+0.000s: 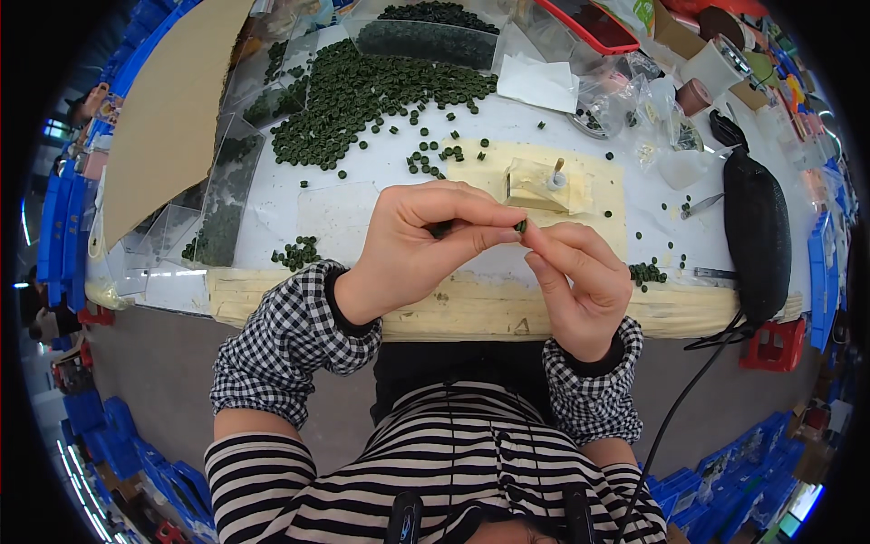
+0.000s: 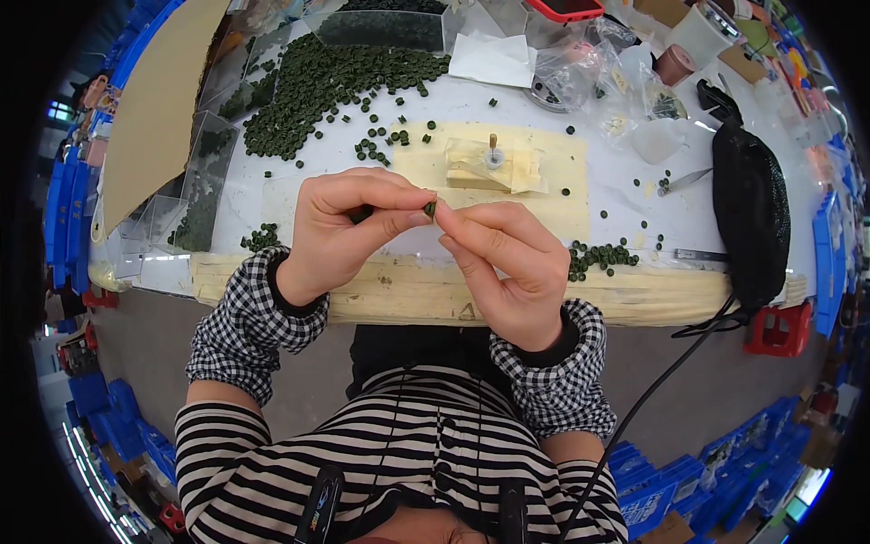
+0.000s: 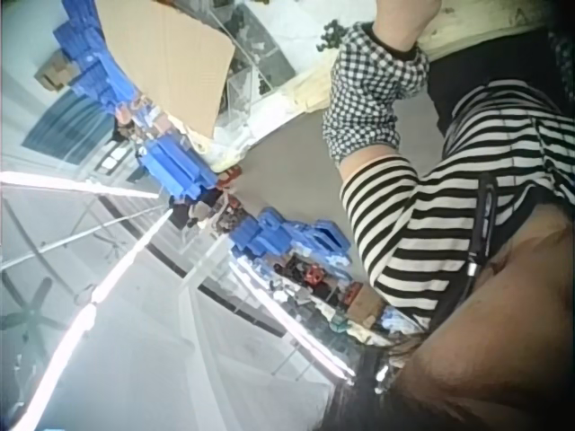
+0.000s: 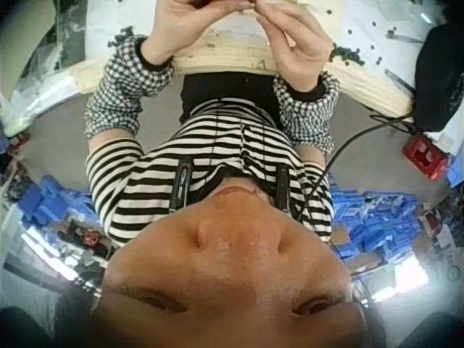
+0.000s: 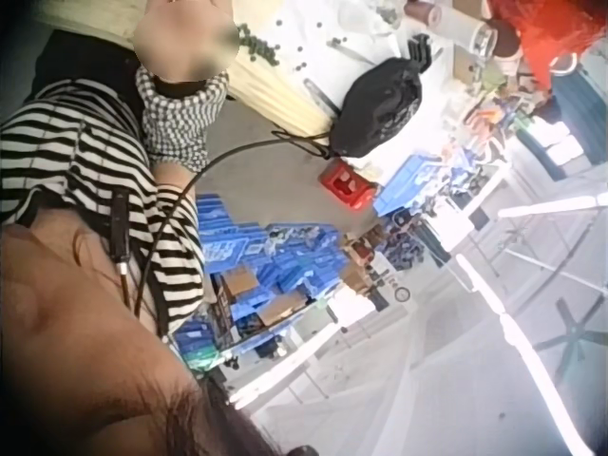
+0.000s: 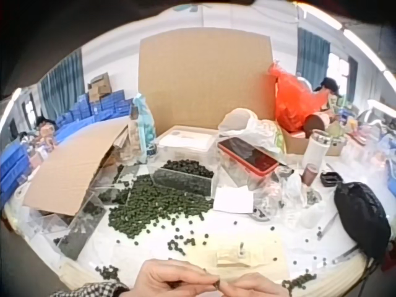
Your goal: Assembling or sorting small green plastic toy components at a factory workbench.
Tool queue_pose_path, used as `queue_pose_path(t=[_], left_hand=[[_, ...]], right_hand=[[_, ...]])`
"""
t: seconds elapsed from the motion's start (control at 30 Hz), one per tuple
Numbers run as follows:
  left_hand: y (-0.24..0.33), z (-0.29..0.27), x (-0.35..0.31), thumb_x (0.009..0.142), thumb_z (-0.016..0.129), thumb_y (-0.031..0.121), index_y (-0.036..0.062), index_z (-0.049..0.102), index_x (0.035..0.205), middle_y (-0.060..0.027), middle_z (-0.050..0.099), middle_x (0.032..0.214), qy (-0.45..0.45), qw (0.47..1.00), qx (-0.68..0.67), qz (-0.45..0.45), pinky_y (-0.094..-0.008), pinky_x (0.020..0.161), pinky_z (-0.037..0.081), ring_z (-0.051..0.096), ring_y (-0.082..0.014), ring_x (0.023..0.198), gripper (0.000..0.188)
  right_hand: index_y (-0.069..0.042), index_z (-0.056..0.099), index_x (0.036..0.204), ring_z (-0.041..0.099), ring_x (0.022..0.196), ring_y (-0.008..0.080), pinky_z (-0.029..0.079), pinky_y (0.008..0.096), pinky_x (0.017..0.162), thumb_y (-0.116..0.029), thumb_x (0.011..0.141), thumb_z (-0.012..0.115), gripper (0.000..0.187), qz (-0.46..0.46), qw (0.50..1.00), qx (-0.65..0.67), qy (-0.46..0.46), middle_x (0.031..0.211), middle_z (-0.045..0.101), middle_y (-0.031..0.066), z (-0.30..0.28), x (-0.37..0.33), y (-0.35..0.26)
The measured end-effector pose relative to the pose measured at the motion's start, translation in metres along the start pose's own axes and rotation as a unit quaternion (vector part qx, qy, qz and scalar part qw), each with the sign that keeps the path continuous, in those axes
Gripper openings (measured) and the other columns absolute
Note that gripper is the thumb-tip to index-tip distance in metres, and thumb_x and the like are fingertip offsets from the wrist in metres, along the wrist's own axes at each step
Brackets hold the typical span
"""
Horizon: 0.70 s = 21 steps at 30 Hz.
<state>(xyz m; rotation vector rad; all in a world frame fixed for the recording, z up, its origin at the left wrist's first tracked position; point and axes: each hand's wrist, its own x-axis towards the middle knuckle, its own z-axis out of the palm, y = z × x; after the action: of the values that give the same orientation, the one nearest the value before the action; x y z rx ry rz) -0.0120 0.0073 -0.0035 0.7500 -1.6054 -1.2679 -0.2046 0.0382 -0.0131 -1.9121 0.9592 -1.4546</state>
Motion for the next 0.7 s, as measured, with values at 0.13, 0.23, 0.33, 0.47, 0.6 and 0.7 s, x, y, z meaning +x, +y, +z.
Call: queue_pose_path(t=[0.13, 0.23, 0.33, 0.47, 0.6, 0.7], left_hand=[[-0.0014, 0.0013, 0.0000, 0.079, 0.067, -0.009, -0.0020, 0.070, 0.098, -0.0124, 0.068, 0.090, 0.001, 1.000, -0.018, 0.016, -0.0234, 0.071, 0.051, 0.064, -0.0144, 0.081, 0.021], [-0.0014, 0.0014, 0.0008, 0.079, 0.067, -0.009, -0.0016, 0.070, 0.098, -0.0122, 0.069, 0.090, -0.003, 0.999, -0.012, 0.031, -0.0235, 0.071, 0.051, 0.064, -0.0147, 0.081, 0.021], [-0.0018, 0.0012, 0.0012, 0.079, 0.067, -0.009, -0.0017, 0.070, 0.098, -0.0115, 0.068, 0.089, -0.001, 0.999, 0.001, 0.036, -0.0231, 0.069, 0.051, 0.064, -0.0140, 0.079, 0.021], [0.0003, 0.0012, 0.0005, 0.078, 0.068, -0.008, -0.0019, 0.070, 0.098, -0.0085, 0.067, 0.087, 0.011, 1.000, 0.019, 0.001, -0.0206, 0.065, 0.047, 0.060, -0.0100, 0.075, 0.020], [0.0051, 0.0010, -0.0002, 0.078, 0.070, -0.007, -0.0016, 0.070, 0.097, -0.0046, 0.064, 0.082, 0.021, 0.999, 0.022, -0.037, -0.0185, 0.060, 0.042, 0.053, -0.0059, 0.068, 0.020], [0.0038, 0.0013, -0.0002, 0.078, 0.070, -0.007, -0.0013, 0.070, 0.097, -0.0033, 0.062, 0.078, 0.020, 0.999, 0.018, -0.023, -0.0192, 0.058, 0.039, 0.049, -0.0054, 0.064, 0.021]], right_hand=[[-0.003, 0.069, 0.108, 0.060, 0.074, 0.0145, 0.046, 0.0229, 0.060, 0.010, 0.077, 0.067, 0.033, -0.001, 1.000, 0.001, -0.010, 0.089, 0.065, 0.0080, -0.0012, 0.0009, -0.0009], [-0.003, 0.069, 0.108, 0.059, 0.074, 0.0143, 0.046, 0.0229, 0.060, 0.010, 0.077, 0.067, 0.033, -0.004, 1.000, 0.006, -0.013, 0.089, 0.065, 0.0079, -0.0014, 0.0006, 0.0003], [-0.003, 0.069, 0.108, 0.059, 0.074, 0.0141, 0.046, 0.0229, 0.059, 0.010, 0.077, 0.067, 0.033, -0.007, 1.000, 0.004, -0.013, 0.089, 0.065, 0.0077, -0.0014, 0.0010, 0.0004], [-0.003, 0.069, 0.108, 0.058, 0.073, 0.0143, 0.045, 0.0233, 0.059, 0.010, 0.077, 0.067, 0.034, -0.004, 1.000, 0.000, 0.004, 0.089, 0.065, 0.0076, 0.0022, 0.0002, 0.0005], [-0.003, 0.069, 0.108, 0.058, 0.073, 0.0150, 0.045, 0.0238, 0.060, 0.009, 0.076, 0.068, 0.034, -0.013, 1.000, -0.007, 0.006, 0.088, 0.065, 0.0077, 0.0017, 0.0014, 0.0003], [-0.003, 0.069, 0.108, 0.058, 0.073, 0.0155, 0.045, 0.0242, 0.060, 0.009, 0.075, 0.068, 0.035, -0.014, 1.000, -0.008, 0.001, 0.088, 0.065, 0.0077, 0.0005, 0.0011, 0.0002]])
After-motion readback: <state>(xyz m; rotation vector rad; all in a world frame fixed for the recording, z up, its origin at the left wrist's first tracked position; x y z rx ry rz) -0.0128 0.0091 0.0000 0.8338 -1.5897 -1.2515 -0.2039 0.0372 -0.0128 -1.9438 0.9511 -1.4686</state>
